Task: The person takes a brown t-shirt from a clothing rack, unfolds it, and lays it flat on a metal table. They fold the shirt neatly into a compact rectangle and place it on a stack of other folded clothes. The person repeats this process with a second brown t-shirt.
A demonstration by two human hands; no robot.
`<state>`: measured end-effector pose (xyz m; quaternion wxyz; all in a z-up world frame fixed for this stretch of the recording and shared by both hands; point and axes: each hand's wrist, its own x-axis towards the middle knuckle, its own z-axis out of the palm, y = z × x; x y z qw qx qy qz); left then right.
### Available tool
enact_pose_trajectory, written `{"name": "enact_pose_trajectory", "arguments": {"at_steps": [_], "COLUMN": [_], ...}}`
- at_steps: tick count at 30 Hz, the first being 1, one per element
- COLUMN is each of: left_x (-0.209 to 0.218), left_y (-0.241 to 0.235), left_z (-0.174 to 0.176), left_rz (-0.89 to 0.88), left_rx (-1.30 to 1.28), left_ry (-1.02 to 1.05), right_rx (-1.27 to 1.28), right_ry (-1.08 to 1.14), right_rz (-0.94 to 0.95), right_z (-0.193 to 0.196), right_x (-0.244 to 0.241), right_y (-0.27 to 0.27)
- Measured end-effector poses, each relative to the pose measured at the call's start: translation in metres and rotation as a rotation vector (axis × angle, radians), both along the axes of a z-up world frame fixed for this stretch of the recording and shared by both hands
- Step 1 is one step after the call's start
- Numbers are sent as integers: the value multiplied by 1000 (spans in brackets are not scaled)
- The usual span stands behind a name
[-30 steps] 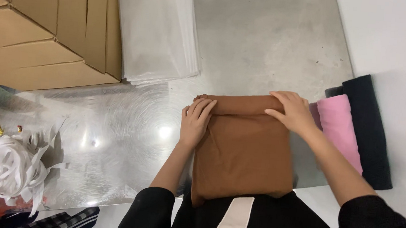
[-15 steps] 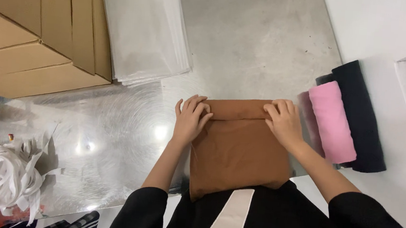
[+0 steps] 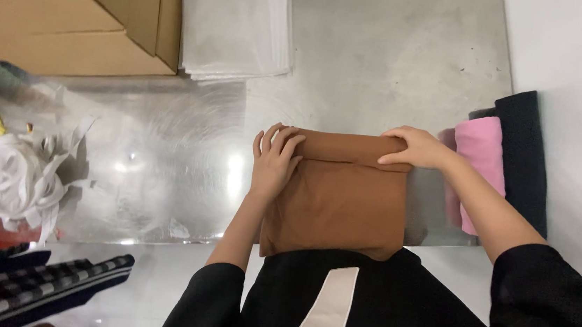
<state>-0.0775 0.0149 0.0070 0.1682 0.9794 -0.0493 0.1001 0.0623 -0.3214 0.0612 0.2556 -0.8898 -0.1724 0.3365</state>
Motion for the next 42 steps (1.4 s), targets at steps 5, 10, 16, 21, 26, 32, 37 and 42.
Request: {"name": "enact_pose_trajectory", "arguments": {"at_steps": [5,10,16,21,26,32,37,42], "left_x": [-7,-12,-44,-67,-91,-123,-126,-124], "left_y": [0,4,11,8,1,-2,1,-1], "left_z": [11,0,-5,-21,-31,-39,-52,-55], "left_rz": [47,-27,-86,-65,-49,-132,-133,-78], "left_rx": [87,178,196,152,147,66,42,31], "left_ry": [48,-136,-86,-57,11,119,222,263], "right_rx": [-35,-252,-146,-122,-90,-6,-148,-321], "right_ry": [-148,-799,-1028,-1095,-1056,-865,-619,-547], "right_rz": [157,222,24,-17,-54,-108,-199,-119], "right_z": [-23,-66,-39,-53,-54,-58,-33,-27], "right_x": [2,-43,-121,-146,-158,-130,-125,-126], "right_y": [12,8,17,26,33,54,77,98]}}
